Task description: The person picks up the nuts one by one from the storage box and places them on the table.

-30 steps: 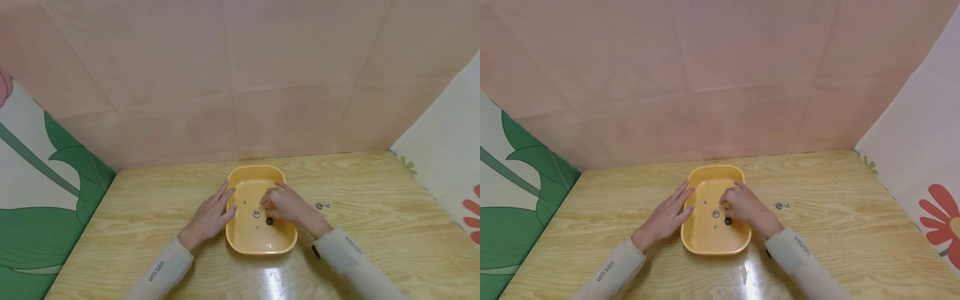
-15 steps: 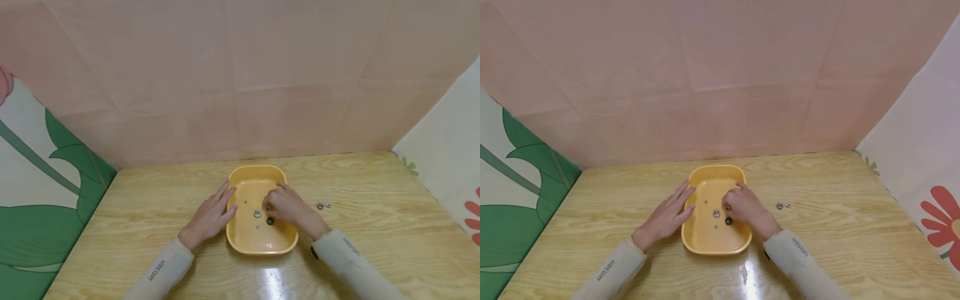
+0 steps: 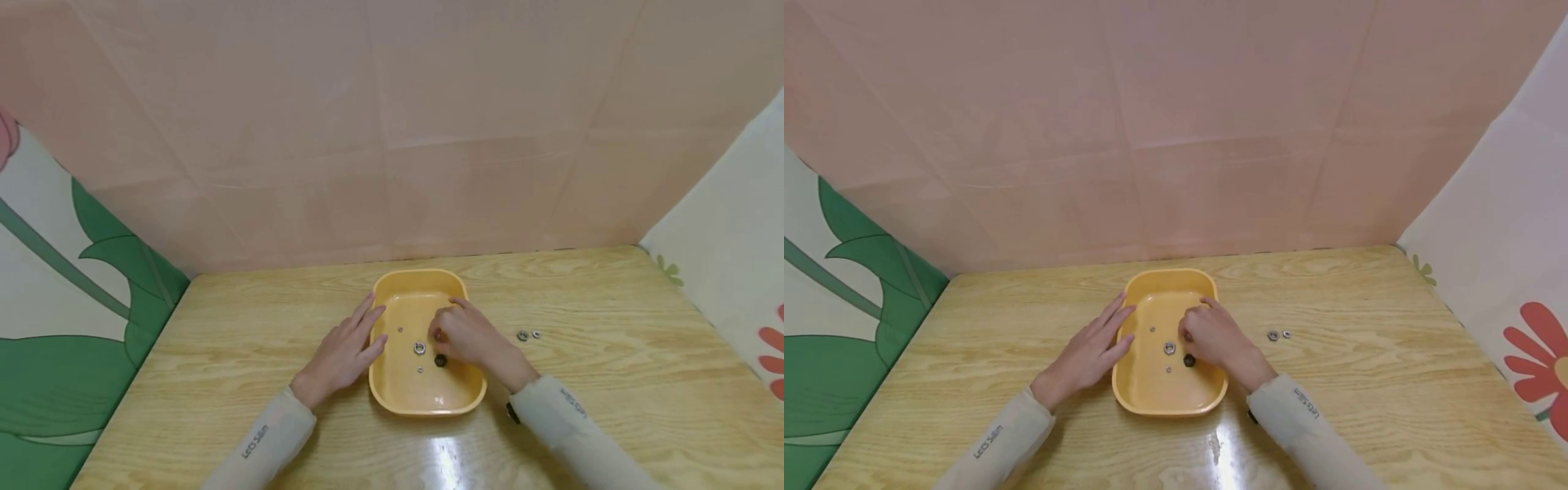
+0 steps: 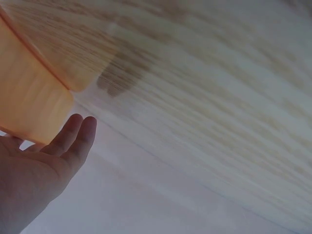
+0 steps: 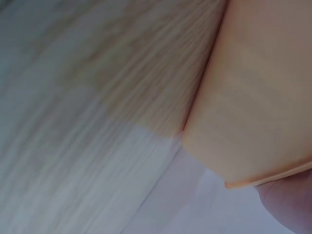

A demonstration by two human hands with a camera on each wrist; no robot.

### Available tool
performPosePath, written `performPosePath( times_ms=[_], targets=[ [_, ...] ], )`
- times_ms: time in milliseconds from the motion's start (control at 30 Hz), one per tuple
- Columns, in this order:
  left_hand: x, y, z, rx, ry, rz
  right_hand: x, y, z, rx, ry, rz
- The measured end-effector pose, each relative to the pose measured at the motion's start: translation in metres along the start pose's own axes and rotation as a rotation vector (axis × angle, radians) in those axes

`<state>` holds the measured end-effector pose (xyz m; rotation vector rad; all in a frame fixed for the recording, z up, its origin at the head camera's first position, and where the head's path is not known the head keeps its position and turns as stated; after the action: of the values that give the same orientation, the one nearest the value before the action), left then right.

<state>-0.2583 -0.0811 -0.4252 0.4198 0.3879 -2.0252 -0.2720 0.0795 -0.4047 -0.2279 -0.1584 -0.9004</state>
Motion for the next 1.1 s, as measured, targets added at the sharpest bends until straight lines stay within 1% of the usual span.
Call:
performPosePath(
  times_ms=[100, 300, 433, 567, 900, 1033, 1100],
  targets=[
    [0.000, 0.000, 0.000, 0.002, 0.002, 0.000, -0.001, 0.000, 0.003, -0.018, -0.073, -0.013],
    [-0.001, 0.000, 0.001, 0.007, 0.004, 0.007, -0.005, -0.001, 0.007, -0.033, -0.158, -0.032],
    [0.000, 0.000, 0.001, 0.009, 0.002, 0.011, -0.006, -0.001, 0.009, -0.034, -0.188, -0.040],
    [0.000, 0.000, 0.001, 0.011, 0.002, 0.012, -0.007, 0.000, 0.010, -0.037, -0.194, -0.056],
    [0.000, 0.000, 0.000, 0.004, 0.004, 0.006, -0.016, 0.006, 0.022, -0.110, -0.305, -0.152],
    [0.001, 0.000, 0.000, 0.004, 0.001, 0.008, -0.016, 0.009, 0.030, -0.130, -0.331, -0.163],
    [0.001, 0.000, -0.001, 0.005, -0.003, 0.007, -0.016, 0.011, 0.034, -0.147, -0.327, -0.161]
  ],
)
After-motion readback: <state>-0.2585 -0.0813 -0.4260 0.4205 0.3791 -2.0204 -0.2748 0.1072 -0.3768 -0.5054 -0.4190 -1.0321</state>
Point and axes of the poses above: each hand's wrist, its own y-axis away from the middle knuckle, its own z-axis out of the back of the hand, x = y × z, the point moved 9 cm from there along -y, towards the middle knuckle, and after that the axes turned 2 degrees about -z, right-handed, at the moved point
